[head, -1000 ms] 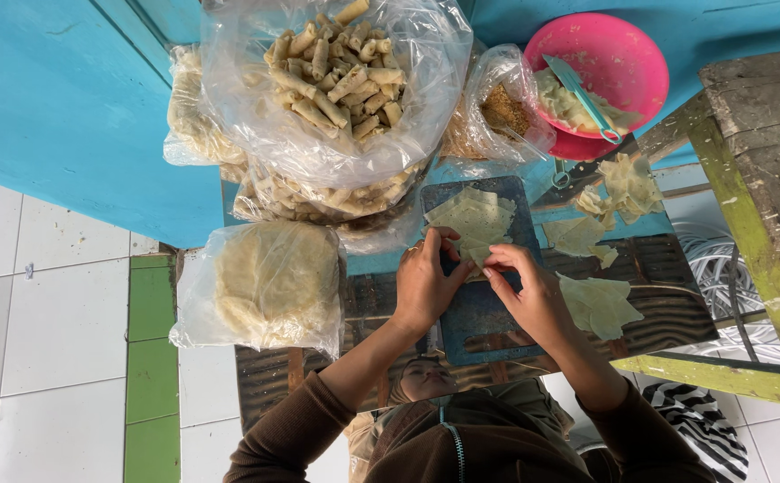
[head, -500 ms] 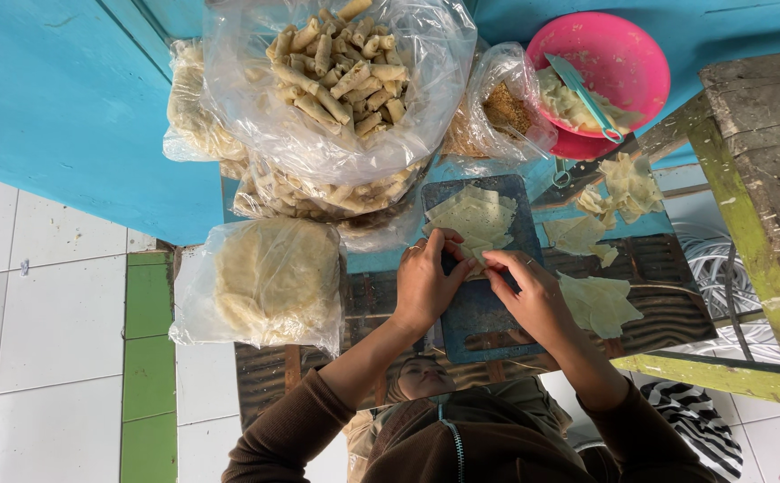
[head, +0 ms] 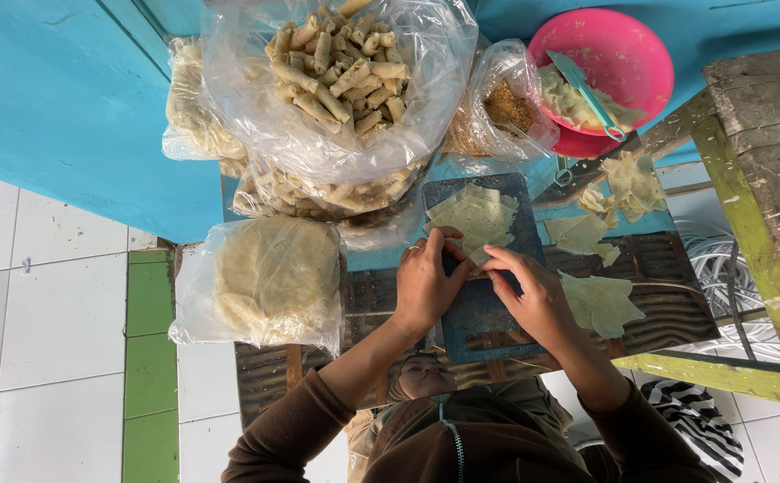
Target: The person wraps thin pastry sheets around a brown filling to make rolled snacks. They take a sheet from a stack on a cutting board, scoop filling from a bag with a plastic spatula, fold and roll the sheet around the filling, and place the finished roll into a large plastic bag of completed rolls.
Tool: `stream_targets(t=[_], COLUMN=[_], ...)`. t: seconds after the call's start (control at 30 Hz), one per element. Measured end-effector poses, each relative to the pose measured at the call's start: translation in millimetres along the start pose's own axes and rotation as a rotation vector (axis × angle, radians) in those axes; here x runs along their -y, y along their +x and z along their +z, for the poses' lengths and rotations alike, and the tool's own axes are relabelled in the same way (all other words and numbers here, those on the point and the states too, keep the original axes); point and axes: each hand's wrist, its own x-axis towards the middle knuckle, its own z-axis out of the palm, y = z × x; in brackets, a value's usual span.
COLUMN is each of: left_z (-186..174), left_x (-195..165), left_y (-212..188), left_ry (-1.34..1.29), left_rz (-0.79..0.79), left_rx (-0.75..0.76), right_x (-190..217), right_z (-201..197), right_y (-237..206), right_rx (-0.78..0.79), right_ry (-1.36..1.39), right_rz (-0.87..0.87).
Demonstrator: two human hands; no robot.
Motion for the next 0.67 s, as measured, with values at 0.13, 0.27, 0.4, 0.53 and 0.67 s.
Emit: stream_targets(t=[0.13,0.27,0.4,0.53,0.67], left_z=[-0.5,-0.2,-0.2,-1.0,-0.8], left_x=[1.7,3.0,3.8,4.0,4.1], left_y=[-1.5,-2.2,-1.9,-3.7,-4.9], left_ry=[-0.017,-0.026,-0.015,0.012,0.070], left_rz=[0.017,0.016,-0.003,0.024,0.055], left_rx=[-0.008,-0.002,0.025,0.023,0.031], right_x=[1.9,2.8,2.0,1.5,-3.1], right_z=[-0.3,0.3,-0.5,-0.4,-1.3], right_y=[1.8,2.1,3.5,1.0,-3.1], right_rx=[0.028,0.051,0.071,0.056,-0.004], right_ry=[-0.016,0.025,0.033,0.005,0.040], right_rz=[0.006,0.040,0.012,0.006,0.036])
